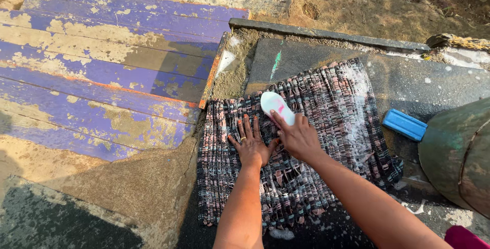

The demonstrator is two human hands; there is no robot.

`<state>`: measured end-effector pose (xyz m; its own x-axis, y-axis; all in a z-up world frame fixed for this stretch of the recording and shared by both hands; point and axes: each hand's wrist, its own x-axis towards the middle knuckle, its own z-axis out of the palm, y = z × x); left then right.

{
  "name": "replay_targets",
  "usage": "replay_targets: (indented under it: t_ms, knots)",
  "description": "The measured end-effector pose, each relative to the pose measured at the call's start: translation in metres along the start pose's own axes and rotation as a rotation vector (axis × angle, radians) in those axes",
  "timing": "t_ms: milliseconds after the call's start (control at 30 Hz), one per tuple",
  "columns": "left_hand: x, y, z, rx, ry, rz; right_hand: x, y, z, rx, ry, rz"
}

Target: The person washes a piece of patterned cloth by dipping it into a bucket of soapy water, pouring water over it using a yellow mug, and scrubbing it with a brush on a flat stone surface.

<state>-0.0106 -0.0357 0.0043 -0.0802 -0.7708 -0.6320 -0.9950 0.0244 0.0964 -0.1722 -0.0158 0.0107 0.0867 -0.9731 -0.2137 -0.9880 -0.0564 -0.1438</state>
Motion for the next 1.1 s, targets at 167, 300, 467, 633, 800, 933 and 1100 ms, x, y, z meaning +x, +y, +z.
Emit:
replay_targets:
  t_ms: [167, 300, 467, 633, 800, 933, 1100]
  knots:
    - [0.003, -0.001, 0.000, -0.014, 0.005, 0.004, 0.000, 0.091, -0.011, -0.070, -0.086, 0.309]
    - [0.004, -0.003, 0.006, -0.025, 0.055, 0.034, 0.012, 0.142, -0.013, -0.156, 0.095, 0.532]
    - [0.005, -0.006, 0.011, -0.063, 0.092, 0.044, 0.026, 0.023, 0.001, 0.012, -0.083, 0.179]
    - [0.001, -0.007, 0.015, -0.040, 0.093, 0.035, 0.020, -0.006, 0.002, -0.112, 0.017, -0.013]
    - [0.002, -0.004, 0.004, -0.031, 0.056, 0.024, 0.002, 0.100, -0.021, -0.056, -0.010, 0.435]
    - [-0.003, -0.003, 0.002, -0.038, 0.049, 0.014, 0.019, 0.062, -0.014, 0.136, -0.028, 0.520]
    - [-0.001, -0.003, 0.001, -0.045, 0.037, 0.004, -0.002, -0.027, 0.006, -0.046, -0.077, 0.126]
